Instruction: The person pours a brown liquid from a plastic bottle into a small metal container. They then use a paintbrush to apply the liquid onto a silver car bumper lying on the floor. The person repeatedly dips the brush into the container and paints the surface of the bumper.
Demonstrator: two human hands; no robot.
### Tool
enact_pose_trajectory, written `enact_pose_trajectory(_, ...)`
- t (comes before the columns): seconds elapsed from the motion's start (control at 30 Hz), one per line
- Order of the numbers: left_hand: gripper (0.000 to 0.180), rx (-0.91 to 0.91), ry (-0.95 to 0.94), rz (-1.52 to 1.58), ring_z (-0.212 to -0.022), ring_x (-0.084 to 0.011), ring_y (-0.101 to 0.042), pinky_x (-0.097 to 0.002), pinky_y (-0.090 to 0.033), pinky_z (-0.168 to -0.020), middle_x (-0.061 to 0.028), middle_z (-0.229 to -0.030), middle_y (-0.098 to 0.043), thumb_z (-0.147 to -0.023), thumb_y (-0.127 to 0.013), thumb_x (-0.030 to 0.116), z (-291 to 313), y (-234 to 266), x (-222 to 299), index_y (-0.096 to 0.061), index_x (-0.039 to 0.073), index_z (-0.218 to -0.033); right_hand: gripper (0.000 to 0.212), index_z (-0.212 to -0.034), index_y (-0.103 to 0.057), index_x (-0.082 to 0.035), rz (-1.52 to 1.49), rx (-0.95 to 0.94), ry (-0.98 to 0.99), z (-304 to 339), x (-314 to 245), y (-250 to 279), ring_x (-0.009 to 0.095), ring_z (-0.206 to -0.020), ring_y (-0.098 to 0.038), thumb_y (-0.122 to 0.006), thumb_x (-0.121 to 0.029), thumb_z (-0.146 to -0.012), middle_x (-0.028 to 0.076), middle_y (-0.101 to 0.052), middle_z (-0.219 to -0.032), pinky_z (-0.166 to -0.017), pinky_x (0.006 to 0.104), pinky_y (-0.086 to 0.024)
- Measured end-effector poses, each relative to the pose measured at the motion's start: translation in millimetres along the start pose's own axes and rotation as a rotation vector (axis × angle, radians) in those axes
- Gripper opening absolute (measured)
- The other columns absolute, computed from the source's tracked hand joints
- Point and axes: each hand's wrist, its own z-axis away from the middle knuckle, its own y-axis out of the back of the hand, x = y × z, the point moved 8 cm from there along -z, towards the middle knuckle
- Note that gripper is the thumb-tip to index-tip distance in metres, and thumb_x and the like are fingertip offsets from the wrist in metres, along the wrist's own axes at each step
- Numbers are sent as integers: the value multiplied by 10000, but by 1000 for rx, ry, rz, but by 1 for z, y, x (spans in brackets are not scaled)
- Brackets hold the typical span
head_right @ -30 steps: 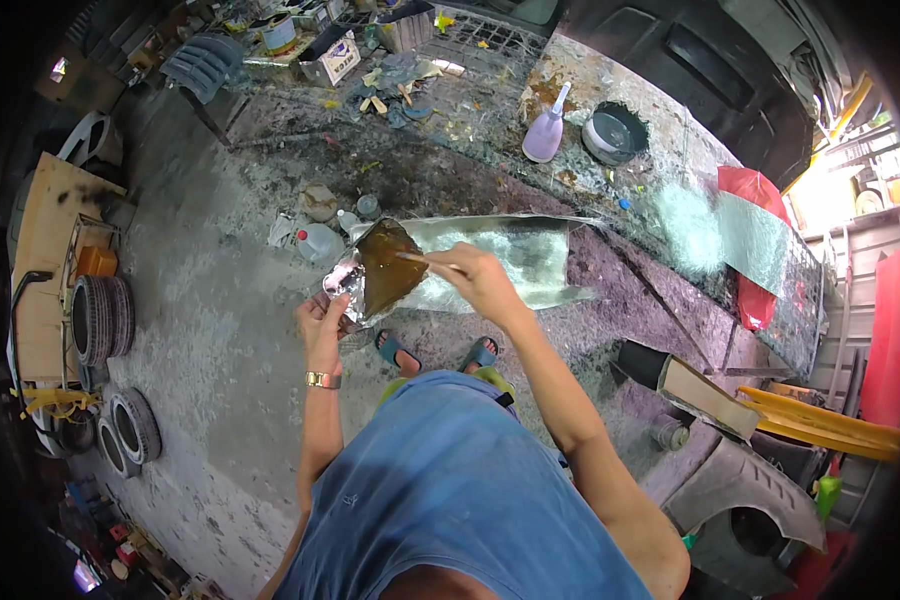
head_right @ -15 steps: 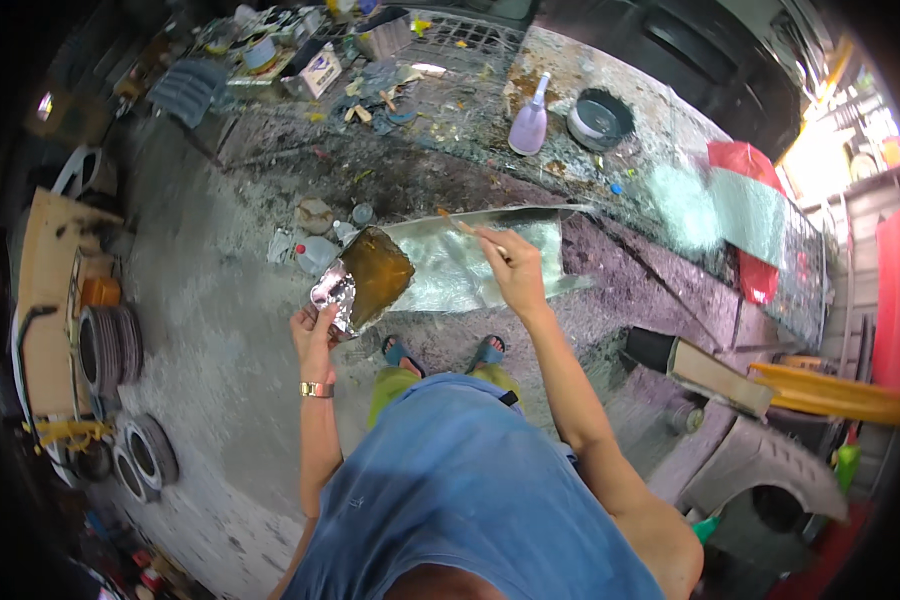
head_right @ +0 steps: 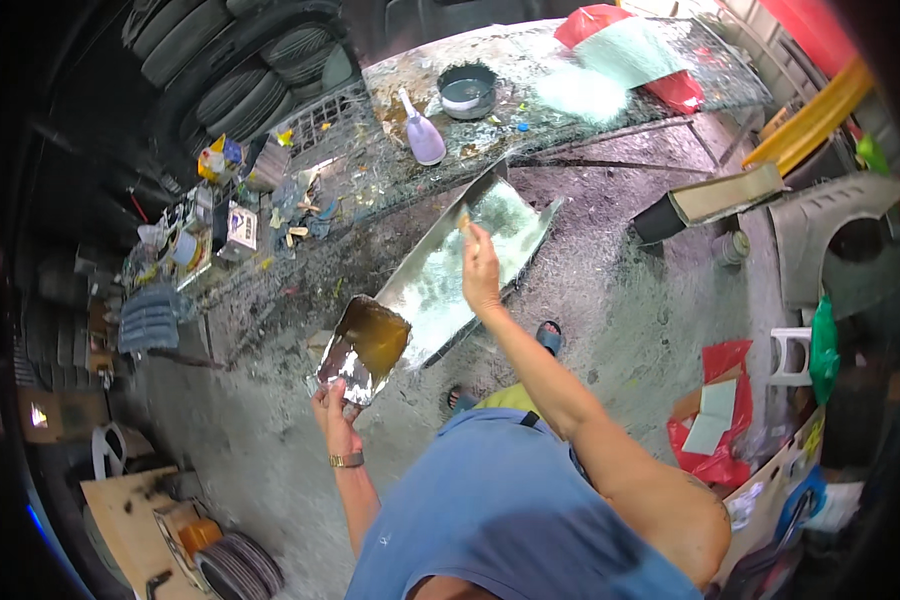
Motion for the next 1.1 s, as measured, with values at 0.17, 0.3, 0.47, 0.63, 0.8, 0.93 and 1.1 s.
enact_pose_trajectory(0.17, 584, -19, -12, -66, -991, -184, -493, -364, -458, -752, -94, -1104, -487, -752, -686, 230, -2, 29, 3, -328, 34, -1170, 297, -1165, -479, -19, 26, -12, 24, 47, 2, -35, 219, -847, -559, -429, -174, -916, 161, -574, -968, -739, 328, -443)
enact_pose_trajectory(0.3, 483, -19, -46, -91, -937, -171, -508, -361, -473, -705, -65, -1053, -491, -770, -663, 262, -5, 42, -1, -375, 68, -1106, 290, -1141, -497, -6, -59, -108, -91, 65, 0, -33, 201, -829, -555, -410, -167, -915, 141, -583, -925, -744, 311, -436)
enact_pose_trajectory(0.47, 620, -32, -15, -42, -1017, -201, -501, -358, -484, -731, -128, -1164, -474, -753, -674, 195, -8, 40, -1, -301, 8, -1212, 310, -1133, -508, -8, -197, 132, -156, 10, 4, 27, 132, -696, -508, -407, -204, -915, 68, -552, -756, -649, 264, -420)
enact_pose_trajectory(0.63, 609, -55, 6, -65, -1049, -203, -492, -366, -477, -749, -117, -1180, -477, -751, -677, 209, -10, 27, -5, -323, 22, -1210, 297, -1120, -491, -1, -95, 267, -136, -30, 23, 23, 239, -791, -576, -398, -202, -922, 145, -601, -872, -715, 329, -439)
enact_pose_trajectory(0.8, 606, -31, 11, -62, -1064, -207, -484, -372, -474, -754, -113, -1184, -475, -749, -680, 216, -7, 27, -6, -329, 22, -1204, 293, -1081, -499, 10, -38, 93, -91, 17, 17, -17, 354, -916, -578, -414, -211, -908, 219, -602, -981, -795, 382, -434)
enact_pose_trajectory(0.93, 556, -37, -49, -71, -973, -198, -507, -379, -451, -713, -88, -1067, -495, -732, -695, 314, -6, 21, -6, -377, 62, -1112, 296, -1055, -525, 24, -33, -188, -140, 31, 23, -20, 270, -822, -599, -433, -202, -887, 180, -622, -887, -739, 335, -451)
enact_pose_trajectory(1.1, 620, -59, -1, -34, -1066, -212, -470, -393, -470, -768, -129, -1174, -469, -752, -679, 221, -6, 15, -5, -309, 19, -1206, 269, -1042, -561, 9, -194, -53, -173, -13, 6, 38, 44, -469, -399, -472, -191, -886, -28, -496, -629, -438, 219, -344)
